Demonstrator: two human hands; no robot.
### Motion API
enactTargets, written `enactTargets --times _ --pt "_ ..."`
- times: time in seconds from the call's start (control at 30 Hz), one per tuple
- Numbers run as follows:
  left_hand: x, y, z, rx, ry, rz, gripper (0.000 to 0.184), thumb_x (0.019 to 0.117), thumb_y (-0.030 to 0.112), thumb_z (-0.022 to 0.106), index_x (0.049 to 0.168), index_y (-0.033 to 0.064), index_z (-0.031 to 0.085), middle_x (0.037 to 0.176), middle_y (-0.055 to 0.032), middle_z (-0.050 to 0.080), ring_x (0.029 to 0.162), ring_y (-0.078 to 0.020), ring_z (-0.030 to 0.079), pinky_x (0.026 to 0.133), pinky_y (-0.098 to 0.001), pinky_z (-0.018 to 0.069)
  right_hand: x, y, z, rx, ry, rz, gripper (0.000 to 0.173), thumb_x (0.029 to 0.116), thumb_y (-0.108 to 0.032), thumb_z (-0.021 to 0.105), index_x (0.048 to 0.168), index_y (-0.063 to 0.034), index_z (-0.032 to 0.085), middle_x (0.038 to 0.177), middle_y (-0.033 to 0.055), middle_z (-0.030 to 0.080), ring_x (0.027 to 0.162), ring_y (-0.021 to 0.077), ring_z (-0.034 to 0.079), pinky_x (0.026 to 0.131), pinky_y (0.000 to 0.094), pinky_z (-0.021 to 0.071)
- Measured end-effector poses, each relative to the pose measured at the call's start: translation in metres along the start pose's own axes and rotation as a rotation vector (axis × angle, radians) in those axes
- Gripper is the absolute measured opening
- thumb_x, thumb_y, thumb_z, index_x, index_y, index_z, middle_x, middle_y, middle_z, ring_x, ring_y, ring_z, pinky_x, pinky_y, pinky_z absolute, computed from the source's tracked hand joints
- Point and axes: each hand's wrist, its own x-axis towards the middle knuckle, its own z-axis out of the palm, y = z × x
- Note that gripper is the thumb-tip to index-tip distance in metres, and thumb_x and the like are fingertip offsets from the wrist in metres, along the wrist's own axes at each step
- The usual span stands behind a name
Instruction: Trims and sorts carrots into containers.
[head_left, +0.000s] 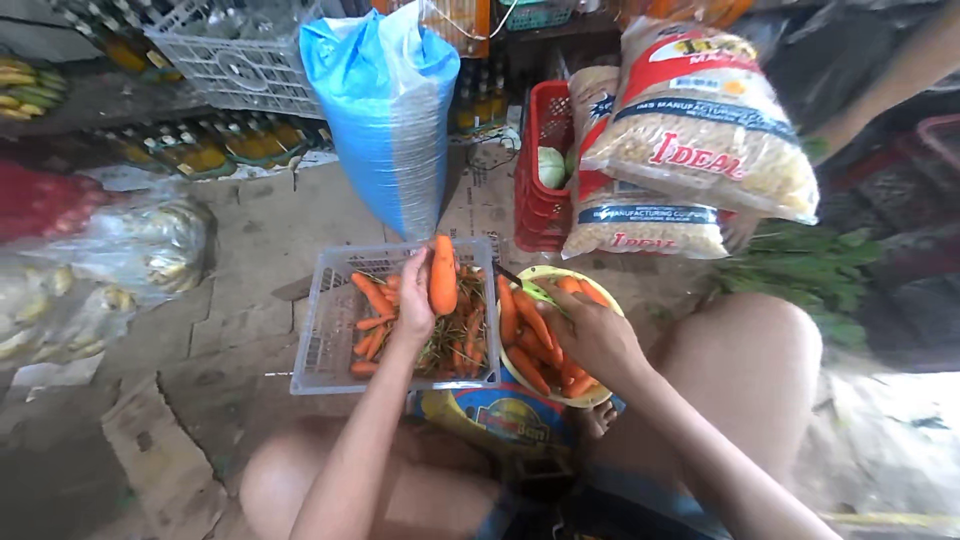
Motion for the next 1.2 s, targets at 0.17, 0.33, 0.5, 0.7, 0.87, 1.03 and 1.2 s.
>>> enactTargets --times 0.17,0.33,0.5,0.7,0.87,1.03,1.2 --pt "0.000 0.002 0.006 -0.051 -0.008 -0.090 0.046 0.1035 0.030 0.024 0.124 0.0129 0.060 0.102 -0.0016 0.067 0.085 -0.0098 0.066 0.072 -0.0256 0.0567 0.004 -0.002 0.022 0.234 0.228 -0.117 0.051 0.1091 -0.050 0.036 0.144 -0.0237 0.062 0.101 0.0107 0.072 0.078 0.0275 0.069 0.066 0.0505 0.0561" --pt "0.001 0.008 0.023 -0.434 0.305 -0.585 0.041 0.1105 0.038 0.039 0.126 0.0044 0.057 0.104 -0.0164 0.069 0.086 -0.0260 0.071 0.077 -0.0398 0.0613 0.013 -0.004 0.029 0.271 0.311 -0.191 0.045 0.1067 -0.051 0.046 0.146 -0.0338 0.060 0.098 0.0079 0.071 0.075 0.0241 0.068 0.060 0.0477 0.0548" --pt "-0.004 0.009 0.020 -0.168 0.233 -0.530 0.044 0.1088 0.044 0.040 0.131 0.0112 0.059 0.094 -0.0106 0.068 0.073 -0.0200 0.068 0.065 -0.0331 0.0592 0.019 0.002 0.029 0.310 0.322 -0.178 0.044 0.1050 -0.047 0.052 0.143 -0.0279 0.064 0.102 0.0087 0.074 0.080 0.0257 0.070 0.066 0.0509 0.0575" --pt "-0.008 0.008 0.031 0.145 0.231 -0.405 0.049 0.1108 0.049 0.031 0.122 0.0116 0.060 0.083 -0.0034 0.064 0.060 -0.0125 0.061 0.054 -0.0269 0.0553 0.031 0.013 -0.015 0.491 0.070 -0.002 0.040 0.1029 -0.048 0.059 0.102 -0.0102 0.072 0.069 0.0056 0.061 0.057 0.0186 0.057 0.054 0.0427 0.0484" --pt "-0.008 0.005 0.062 -0.074 -0.115 -0.393 0.046 0.1101 0.042 0.030 0.140 0.0131 0.051 0.125 -0.0062 0.065 0.108 -0.0180 0.066 0.091 -0.0389 0.0569 0.055 -0.007 -0.021 0.475 -0.046 -0.120 0.046 0.1004 -0.055 0.059 0.116 -0.0143 0.074 0.078 0.0075 0.069 0.063 0.0211 0.064 0.059 0.0474 0.0544" --pt "0.005 0.007 0.052 0.085 -0.308 -0.503 0.066 0.1081 0.058 0.025 0.153 0.0147 0.046 0.155 -0.0002 0.050 0.140 -0.0200 0.048 0.115 -0.0475 0.0409 0.074 0.025 -0.003 0.377 0.018 -0.101 0.043 0.0916 -0.057 0.068 0.108 -0.0175 0.075 0.079 0.0092 0.069 0.066 0.0258 0.066 0.059 0.0530 0.0536" --pt "0.030 -0.036 -0.012 0.657 0.045 -0.564 0.062 0.1109 0.050 0.024 0.138 0.0071 0.059 0.138 -0.0129 0.063 0.128 -0.0278 0.059 0.107 -0.0535 0.0452 0.102 0.099 0.045 -0.032 -0.165 0.057 0.043 0.0886 -0.048 0.077 0.118 -0.0173 0.073 0.103 0.0207 0.073 0.095 0.0464 0.069 0.075 0.0721 0.0522"
